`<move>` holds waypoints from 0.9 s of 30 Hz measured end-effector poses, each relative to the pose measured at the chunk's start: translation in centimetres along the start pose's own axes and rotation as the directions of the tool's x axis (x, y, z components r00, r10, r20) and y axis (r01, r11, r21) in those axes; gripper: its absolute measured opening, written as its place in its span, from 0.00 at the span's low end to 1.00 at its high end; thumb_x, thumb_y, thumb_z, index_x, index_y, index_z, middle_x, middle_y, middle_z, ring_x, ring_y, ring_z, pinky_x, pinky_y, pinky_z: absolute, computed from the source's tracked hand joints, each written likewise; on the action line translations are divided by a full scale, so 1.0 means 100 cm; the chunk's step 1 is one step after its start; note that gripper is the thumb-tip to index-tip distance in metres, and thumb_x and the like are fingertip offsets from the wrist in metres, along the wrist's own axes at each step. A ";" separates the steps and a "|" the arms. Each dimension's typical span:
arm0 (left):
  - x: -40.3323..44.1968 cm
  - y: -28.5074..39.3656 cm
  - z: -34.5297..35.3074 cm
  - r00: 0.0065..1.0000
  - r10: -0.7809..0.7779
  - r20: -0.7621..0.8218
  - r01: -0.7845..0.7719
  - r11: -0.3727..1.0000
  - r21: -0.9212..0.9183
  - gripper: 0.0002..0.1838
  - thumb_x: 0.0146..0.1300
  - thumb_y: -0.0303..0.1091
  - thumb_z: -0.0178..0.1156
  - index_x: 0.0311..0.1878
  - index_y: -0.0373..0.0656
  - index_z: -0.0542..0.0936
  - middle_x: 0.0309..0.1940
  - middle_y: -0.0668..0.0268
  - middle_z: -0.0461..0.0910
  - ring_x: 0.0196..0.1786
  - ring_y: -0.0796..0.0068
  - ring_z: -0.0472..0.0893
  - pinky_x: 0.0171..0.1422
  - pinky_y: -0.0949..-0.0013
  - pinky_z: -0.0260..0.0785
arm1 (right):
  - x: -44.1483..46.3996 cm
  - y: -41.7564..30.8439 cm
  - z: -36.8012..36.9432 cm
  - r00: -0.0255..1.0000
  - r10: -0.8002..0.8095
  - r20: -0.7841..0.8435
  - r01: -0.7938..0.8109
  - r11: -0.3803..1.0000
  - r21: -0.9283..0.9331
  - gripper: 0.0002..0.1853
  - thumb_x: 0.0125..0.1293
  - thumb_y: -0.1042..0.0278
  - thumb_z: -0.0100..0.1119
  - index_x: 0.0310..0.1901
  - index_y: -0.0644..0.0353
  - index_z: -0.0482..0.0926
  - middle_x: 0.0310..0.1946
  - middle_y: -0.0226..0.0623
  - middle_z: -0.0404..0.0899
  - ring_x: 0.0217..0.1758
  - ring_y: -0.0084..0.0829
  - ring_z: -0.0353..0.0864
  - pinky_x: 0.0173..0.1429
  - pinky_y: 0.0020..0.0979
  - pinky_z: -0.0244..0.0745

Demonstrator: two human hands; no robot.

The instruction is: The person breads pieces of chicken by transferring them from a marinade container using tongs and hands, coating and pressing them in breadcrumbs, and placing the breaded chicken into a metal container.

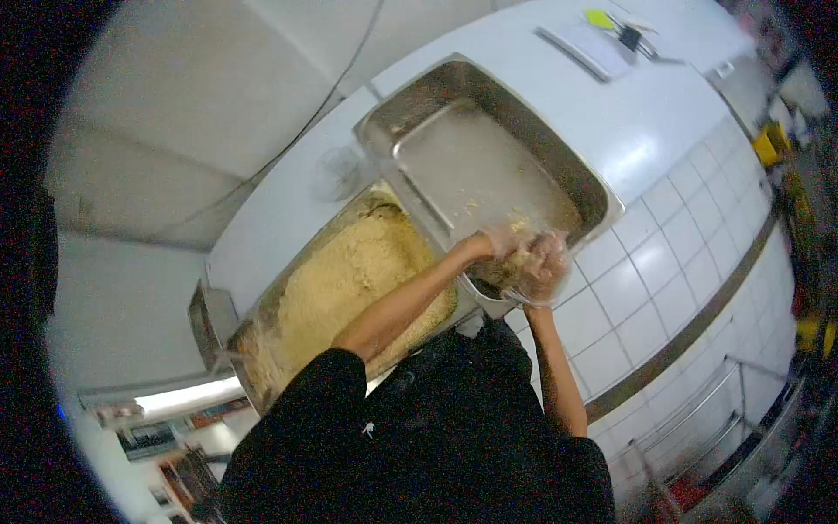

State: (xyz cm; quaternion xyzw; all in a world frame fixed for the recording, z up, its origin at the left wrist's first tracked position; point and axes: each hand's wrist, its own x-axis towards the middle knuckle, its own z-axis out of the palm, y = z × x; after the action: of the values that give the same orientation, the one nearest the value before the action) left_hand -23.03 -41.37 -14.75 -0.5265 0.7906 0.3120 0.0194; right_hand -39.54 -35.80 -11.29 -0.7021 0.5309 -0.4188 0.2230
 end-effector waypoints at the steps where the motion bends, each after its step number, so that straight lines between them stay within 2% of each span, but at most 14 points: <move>1: 0.002 0.001 -0.001 0.999 -0.015 0.046 0.018 0.998 -0.059 0.23 0.61 0.44 0.53 0.57 0.41 0.73 0.45 0.46 0.79 0.45 0.49 0.80 0.48 0.51 0.71 | -0.006 0.012 -0.004 0.999 -0.045 0.030 0.045 0.999 0.010 0.16 0.63 0.70 0.56 0.51 0.67 0.73 0.47 0.43 0.76 0.44 0.37 0.77 0.44 0.36 0.71; 5: 0.013 -0.019 0.001 0.979 -0.035 -0.202 0.027 0.999 -0.046 0.17 0.63 0.42 0.49 0.43 0.40 0.80 0.44 0.47 0.80 0.43 0.52 0.81 0.47 0.52 0.72 | 0.000 0.039 0.009 0.782 -0.619 -0.070 0.290 0.462 -0.838 0.09 0.67 0.62 0.46 0.37 0.59 0.71 0.29 0.35 0.72 0.33 0.35 0.73 0.37 0.36 0.67; 6: -0.020 -0.012 -0.019 0.949 0.109 -0.296 -0.083 0.992 0.100 0.18 0.62 0.45 0.53 0.47 0.45 0.80 0.35 0.51 0.82 0.39 0.54 0.81 0.46 0.54 0.73 | 0.006 -0.050 -0.030 0.843 -0.532 -0.085 0.500 0.832 -0.240 0.15 0.66 0.56 0.48 0.45 0.58 0.72 0.35 0.34 0.74 0.35 0.34 0.74 0.39 0.33 0.69; 8: -0.055 -0.004 -0.041 0.807 -0.061 -0.588 -0.221 0.891 -0.396 0.15 0.63 0.41 0.54 0.48 0.45 0.79 0.43 0.53 0.80 0.46 0.56 0.79 0.54 0.56 0.70 | -0.007 -0.020 -0.014 0.987 -0.157 0.033 0.152 0.980 0.125 0.18 0.62 0.64 0.57 0.51 0.62 0.72 0.49 0.42 0.74 0.52 0.39 0.74 0.55 0.38 0.70; 9: -0.070 0.000 -0.051 0.695 -0.143 -0.704 -0.385 0.753 -0.534 0.14 0.63 0.38 0.55 0.49 0.44 0.79 0.47 0.54 0.79 0.50 0.56 0.78 0.58 0.56 0.69 | -0.017 0.087 0.034 0.828 -0.559 -0.037 0.417 0.659 -0.625 0.25 0.68 0.50 0.51 0.55 0.64 0.71 0.44 0.41 0.76 0.45 0.36 0.76 0.50 0.35 0.72; 10: -0.126 0.033 -0.105 0.653 -0.096 -0.751 -0.132 0.962 -0.237 0.12 0.65 0.38 0.51 0.41 0.39 0.76 0.37 0.54 0.76 0.42 0.56 0.77 0.48 0.55 0.69 | -0.010 0.003 0.020 0.911 -0.367 0.190 0.363 0.930 0.056 0.24 0.69 0.52 0.51 0.55 0.64 0.71 0.44 0.43 0.76 0.49 0.38 0.75 0.53 0.37 0.70; 11: -0.156 0.021 -0.106 0.592 -0.186 -0.784 -0.031 0.967 -0.252 0.12 0.65 0.38 0.51 0.41 0.39 0.76 0.37 0.54 0.76 0.42 0.56 0.77 0.48 0.55 0.69 | -0.001 -0.091 0.003 0.906 -0.139 0.399 -0.134 0.801 0.583 0.22 0.70 0.54 0.51 0.56 0.65 0.72 0.44 0.46 0.76 0.52 0.40 0.73 0.56 0.39 0.68; 13: -0.171 -0.002 -0.089 0.423 -0.378 -0.823 -0.127 0.875 -0.467 0.20 0.69 0.46 0.49 0.53 0.39 0.73 0.51 0.58 0.74 0.53 0.61 0.75 0.60 0.61 0.66 | -0.026 -0.181 0.019 0.877 -0.409 0.254 0.365 0.909 0.204 0.29 0.69 0.46 0.51 0.56 0.67 0.71 0.42 0.46 0.76 0.50 0.41 0.74 0.55 0.39 0.69; 17: -0.308 0.026 -0.076 0.073 -0.331 -0.941 -0.305 0.891 -0.337 0.25 0.71 0.48 0.48 0.63 0.42 0.70 0.60 0.60 0.71 0.60 0.65 0.73 0.68 0.66 0.63 | -0.068 -0.270 0.047 0.646 -0.597 0.476 0.216 0.741 0.636 0.35 0.63 0.37 0.55 0.52 0.68 0.70 0.40 0.44 0.76 0.40 0.42 0.75 0.47 0.39 0.71; 18: -0.297 -0.031 -0.057 0.477 -0.503 -0.721 -0.718 0.251 -0.650 0.33 0.67 0.41 0.57 0.72 0.50 0.58 0.71 0.57 0.57 0.69 0.62 0.65 0.69 0.55 0.61 | -0.063 -0.249 0.074 0.525 -0.633 0.569 0.223 0.747 0.626 0.23 0.66 0.49 0.56 0.45 0.66 0.73 0.36 0.46 0.75 0.37 0.43 0.74 0.45 0.39 0.70; 19: -0.303 -0.055 -0.027 0.444 -0.528 -0.724 -0.722 0.268 -0.638 0.33 0.67 0.41 0.57 0.72 0.50 0.58 0.71 0.57 0.57 0.69 0.62 0.65 0.69 0.55 0.61 | -0.073 -0.261 0.078 0.493 -0.655 0.573 0.222 0.731 0.645 0.23 0.66 0.49 0.56 0.45 0.66 0.73 0.36 0.46 0.75 0.37 0.43 0.74 0.45 0.39 0.70; 21: -0.319 -0.075 0.015 0.041 -0.383 -0.923 -0.549 0.763 -0.341 0.38 0.65 0.46 0.58 0.74 0.49 0.54 0.73 0.57 0.53 0.70 0.59 0.63 0.69 0.52 0.61 | -0.098 -0.293 0.075 0.258 -0.670 0.696 0.341 0.738 0.583 0.13 0.70 0.64 0.53 0.37 0.68 0.74 0.28 0.41 0.73 0.33 0.31 0.71 0.40 0.34 0.68; 22: -0.364 -0.043 0.019 0.125 -0.413 -0.902 -0.931 0.266 -0.251 0.46 0.61 0.56 0.60 0.75 0.50 0.50 0.75 0.58 0.48 0.72 0.55 0.59 0.73 0.50 0.56 | -0.113 -0.320 0.065 0.130 -0.721 0.681 0.434 0.659 0.615 0.08 0.68 0.69 0.53 0.36 0.66 0.74 0.28 0.43 0.73 0.31 0.36 0.72 0.38 0.35 0.67; 27: -0.420 -0.036 0.066 0.186 -0.757 -0.626 -0.937 0.055 -0.345 0.48 0.61 0.68 0.50 0.76 0.51 0.47 0.76 0.59 0.43 0.74 0.53 0.54 0.76 0.48 0.49 | -0.162 -0.328 0.088 -0.025 -0.818 0.574 0.461 0.500 0.733 0.02 0.61 0.75 0.53 0.33 0.63 0.74 0.31 0.45 0.75 0.33 0.47 0.75 0.38 0.38 0.71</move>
State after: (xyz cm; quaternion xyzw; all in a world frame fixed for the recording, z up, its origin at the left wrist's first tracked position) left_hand -3.24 -4.45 -6.70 -0.3056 0.1565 0.3226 -0.8821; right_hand -15.34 -10.85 3.08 -0.9153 -0.1606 -0.0992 0.3559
